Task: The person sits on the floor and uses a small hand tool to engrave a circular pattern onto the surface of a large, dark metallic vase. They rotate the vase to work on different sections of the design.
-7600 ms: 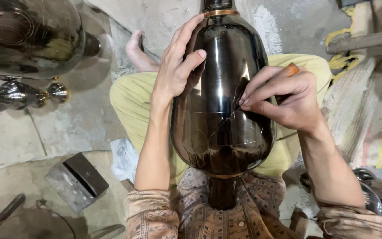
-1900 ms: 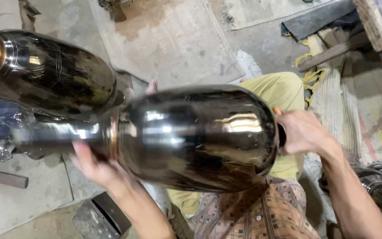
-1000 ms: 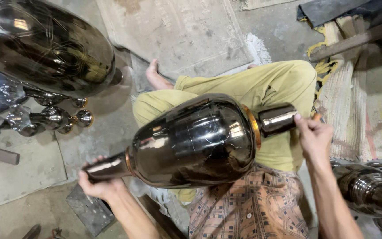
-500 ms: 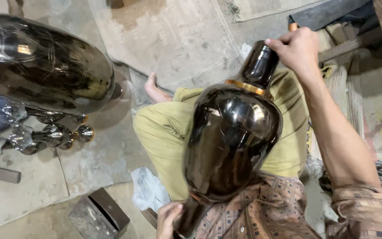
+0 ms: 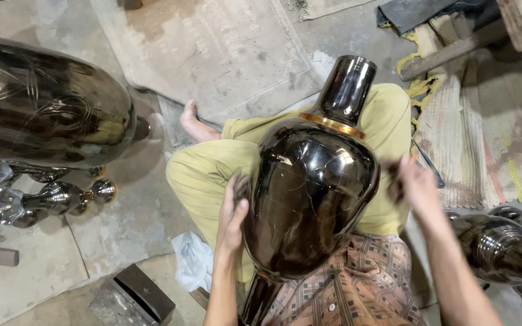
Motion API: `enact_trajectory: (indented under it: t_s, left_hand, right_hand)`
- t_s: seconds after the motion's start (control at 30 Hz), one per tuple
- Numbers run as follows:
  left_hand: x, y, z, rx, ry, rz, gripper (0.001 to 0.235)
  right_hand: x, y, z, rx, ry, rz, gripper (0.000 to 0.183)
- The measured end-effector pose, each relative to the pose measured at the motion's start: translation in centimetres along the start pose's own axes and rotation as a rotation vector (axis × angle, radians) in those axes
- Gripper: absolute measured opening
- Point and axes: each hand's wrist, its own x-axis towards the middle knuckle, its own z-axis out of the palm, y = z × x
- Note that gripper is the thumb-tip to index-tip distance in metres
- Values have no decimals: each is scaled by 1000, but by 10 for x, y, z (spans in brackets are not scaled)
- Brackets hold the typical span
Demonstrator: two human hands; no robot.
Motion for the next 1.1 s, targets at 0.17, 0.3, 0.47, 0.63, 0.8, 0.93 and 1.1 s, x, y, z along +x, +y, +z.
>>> enact_trajectory:
  t_s: [0.17,0.3,0.47,0.63,0.8,0.93,1.1]
  left_hand:
    - [24,-10,8,-127,-125,42,96]
    - [26,-12,2,-207,-162,118,99]
    - [40,-26,-3,-651,-236,42,94]
    - [57,-59,-1,-914,-223,-55,80]
    - [57,-92,0,-1024,-142,-38,74]
    - [57,-89,-11,-854,-122,-55,77]
    - [49,-37,-22,101,291,-281,65]
  right_hand:
    - [-48,36,42,210,4,-62,55]
    - [-43,22,51,148,103,-195,57]
    - [-38,-32,53,-246,212,-591,47]
    - [-36,-104,71,-334,227,-757,40]
    - [-24,-144,96,-380,180,-1012,34]
    - [-22,-145,100,-330,103,-1035,34]
    - [-13,-124,73,-259,-25,-911,35]
